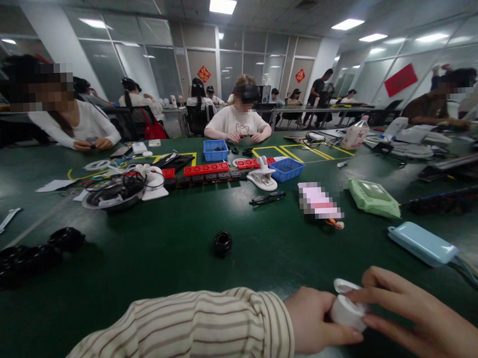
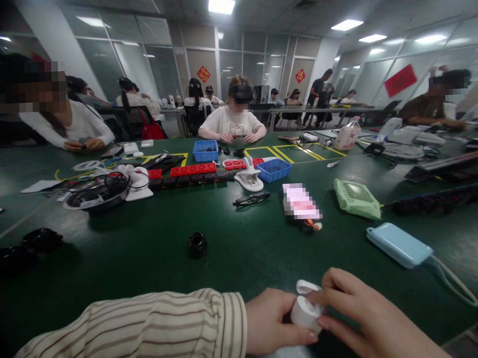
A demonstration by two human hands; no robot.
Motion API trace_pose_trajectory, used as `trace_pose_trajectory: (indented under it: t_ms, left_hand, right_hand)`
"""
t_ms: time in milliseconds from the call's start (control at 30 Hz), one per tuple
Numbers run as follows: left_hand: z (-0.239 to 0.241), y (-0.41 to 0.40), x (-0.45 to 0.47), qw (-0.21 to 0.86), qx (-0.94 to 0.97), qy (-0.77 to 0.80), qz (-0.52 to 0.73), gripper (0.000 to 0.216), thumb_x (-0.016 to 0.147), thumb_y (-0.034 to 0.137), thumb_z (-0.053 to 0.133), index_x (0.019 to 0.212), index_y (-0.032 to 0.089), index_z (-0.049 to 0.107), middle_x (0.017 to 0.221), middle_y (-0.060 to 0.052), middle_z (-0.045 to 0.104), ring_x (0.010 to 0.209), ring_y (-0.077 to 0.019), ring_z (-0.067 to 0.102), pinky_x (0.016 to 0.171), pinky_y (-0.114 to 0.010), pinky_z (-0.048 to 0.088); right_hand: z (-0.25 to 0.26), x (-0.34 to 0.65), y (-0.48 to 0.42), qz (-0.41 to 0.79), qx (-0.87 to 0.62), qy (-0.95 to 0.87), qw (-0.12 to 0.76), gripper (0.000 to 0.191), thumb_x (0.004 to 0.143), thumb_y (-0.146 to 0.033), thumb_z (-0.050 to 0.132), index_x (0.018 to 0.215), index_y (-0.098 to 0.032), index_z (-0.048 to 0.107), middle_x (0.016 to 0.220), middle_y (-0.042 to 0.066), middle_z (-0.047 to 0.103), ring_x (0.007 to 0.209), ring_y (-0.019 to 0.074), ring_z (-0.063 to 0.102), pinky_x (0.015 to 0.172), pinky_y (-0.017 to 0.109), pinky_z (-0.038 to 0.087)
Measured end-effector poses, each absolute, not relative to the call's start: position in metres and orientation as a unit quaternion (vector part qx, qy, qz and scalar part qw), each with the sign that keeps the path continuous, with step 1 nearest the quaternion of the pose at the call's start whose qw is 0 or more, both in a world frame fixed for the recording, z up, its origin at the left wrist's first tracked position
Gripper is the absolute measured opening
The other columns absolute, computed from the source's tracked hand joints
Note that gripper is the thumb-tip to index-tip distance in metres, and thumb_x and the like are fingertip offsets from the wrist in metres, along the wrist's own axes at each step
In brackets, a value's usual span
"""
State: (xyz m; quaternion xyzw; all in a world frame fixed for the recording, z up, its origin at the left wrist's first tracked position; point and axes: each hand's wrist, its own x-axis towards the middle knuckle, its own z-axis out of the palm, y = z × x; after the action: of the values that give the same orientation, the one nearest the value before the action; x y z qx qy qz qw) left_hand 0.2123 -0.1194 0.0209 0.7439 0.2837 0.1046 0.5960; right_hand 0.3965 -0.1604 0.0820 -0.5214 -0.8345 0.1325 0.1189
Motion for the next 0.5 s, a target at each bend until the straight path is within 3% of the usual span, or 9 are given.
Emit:
trace_pose_trajectory:
  t_ms: [167,300,500]
  left_hand:
    - [0.022,-0.118,0.210,0.583,0.757,0.279,0.097,0.033,0.075,0.039,0.059,0.098,0.016,0.062,0.079,0.001,0.059,0.068,-0.0120,0.050,0.060,-0.019,0.037]
    - [0.024,-0.116,0.209,0.562,0.783,0.260,0.057,0.034,0.074,0.043,0.058,0.094,0.016,0.063,0.070,0.001,0.056,0.061,-0.0110,0.047,0.056,-0.018,0.036]
    - [0.024,-0.116,0.210,0.550,0.797,0.248,0.020,0.032,0.073,0.045,0.059,0.091,0.020,0.064,0.060,0.004,0.047,0.056,-0.0099,0.045,0.049,-0.017,0.032]
  right_hand:
    - [0.092,0.392,-0.156,0.137,-0.523,-0.837,0.088,0.009,0.074,-0.032,0.058,0.074,-0.024,0.063,0.074,0.003,0.057,0.064,0.0133,0.058,0.054,0.019,0.048]
    - [0.091,0.397,-0.159,0.162,-0.524,-0.836,0.025,0.007,0.070,-0.030,0.061,0.075,-0.025,0.063,0.076,0.002,0.058,0.066,0.0137,0.058,0.056,0.020,0.047]
    - [0.097,0.394,-0.159,0.189,-0.531,-0.823,-0.064,0.026,0.064,-0.017,0.059,0.085,-0.032,0.064,0.088,0.001,0.061,0.078,0.0179,0.060,0.065,0.025,0.049]
